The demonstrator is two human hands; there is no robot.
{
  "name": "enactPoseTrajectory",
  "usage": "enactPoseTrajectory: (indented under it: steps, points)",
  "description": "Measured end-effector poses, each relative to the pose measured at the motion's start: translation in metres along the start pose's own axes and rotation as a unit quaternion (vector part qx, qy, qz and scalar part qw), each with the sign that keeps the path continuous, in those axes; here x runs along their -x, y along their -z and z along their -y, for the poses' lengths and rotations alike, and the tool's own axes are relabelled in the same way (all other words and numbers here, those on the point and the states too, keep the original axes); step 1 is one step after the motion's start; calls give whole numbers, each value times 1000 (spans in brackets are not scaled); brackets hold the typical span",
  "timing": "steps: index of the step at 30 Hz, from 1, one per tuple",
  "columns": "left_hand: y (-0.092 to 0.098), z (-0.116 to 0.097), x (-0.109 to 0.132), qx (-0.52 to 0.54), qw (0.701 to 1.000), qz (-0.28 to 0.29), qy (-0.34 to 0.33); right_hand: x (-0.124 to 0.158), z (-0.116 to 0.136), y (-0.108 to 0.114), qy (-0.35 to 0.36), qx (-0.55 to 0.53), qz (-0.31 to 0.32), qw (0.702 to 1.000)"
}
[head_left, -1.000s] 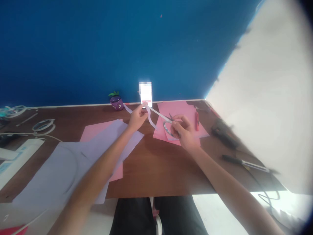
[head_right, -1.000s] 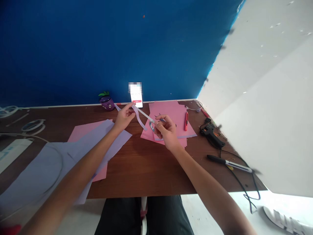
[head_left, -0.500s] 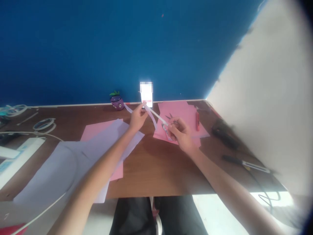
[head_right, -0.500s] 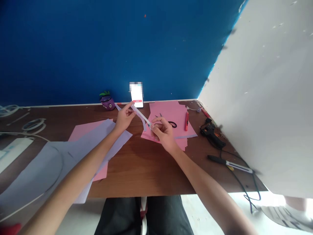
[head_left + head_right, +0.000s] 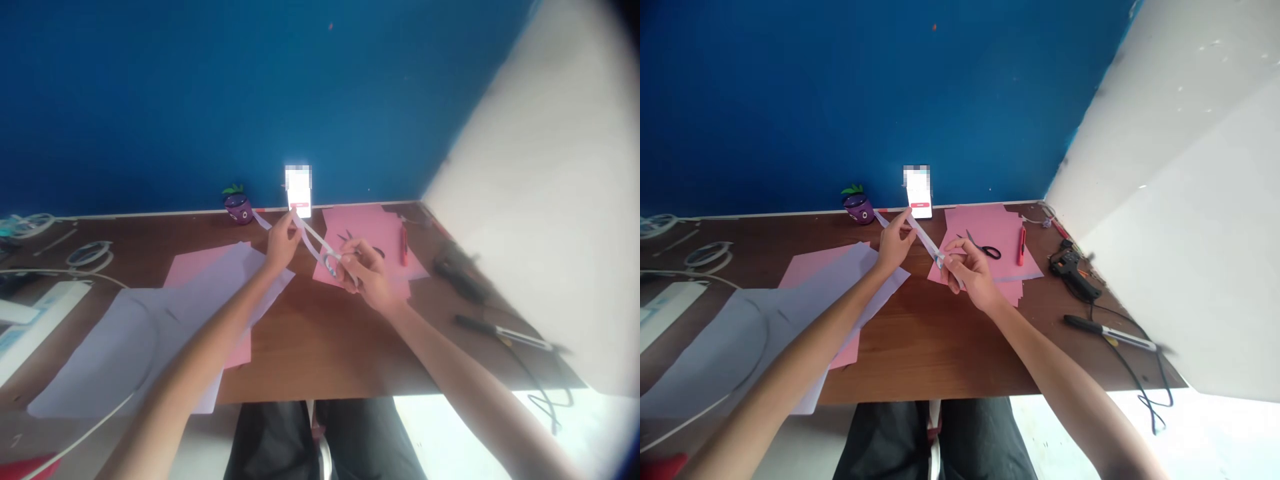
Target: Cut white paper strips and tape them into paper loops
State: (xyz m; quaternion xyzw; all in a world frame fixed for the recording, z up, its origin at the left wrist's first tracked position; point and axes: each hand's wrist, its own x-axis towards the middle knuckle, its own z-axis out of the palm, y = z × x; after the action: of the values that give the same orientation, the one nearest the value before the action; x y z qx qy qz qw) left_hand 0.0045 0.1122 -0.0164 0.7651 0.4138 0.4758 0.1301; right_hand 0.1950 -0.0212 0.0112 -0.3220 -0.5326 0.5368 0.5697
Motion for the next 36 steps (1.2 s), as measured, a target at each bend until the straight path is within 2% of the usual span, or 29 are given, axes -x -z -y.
enactPoseTrajectory:
  steps: [4,8,23,31,36]
  points:
    - [-1,3,-1,52,997,5,50,1,-3,-3,-1,29,36,999]
    - [-4,9,-2,101,993,2,68,0,-4,-3,-8,46,48,998]
    - [-4,12,-10,175,980,-8,90,0,-8,-1,0,83,41,996]
    - [7,3,-14,202,975,35,90,0,-3,-1,-7,94,6,996]
    - [8,0,-15,219,970,35,99,1,-3,-2,4,104,-4,995]
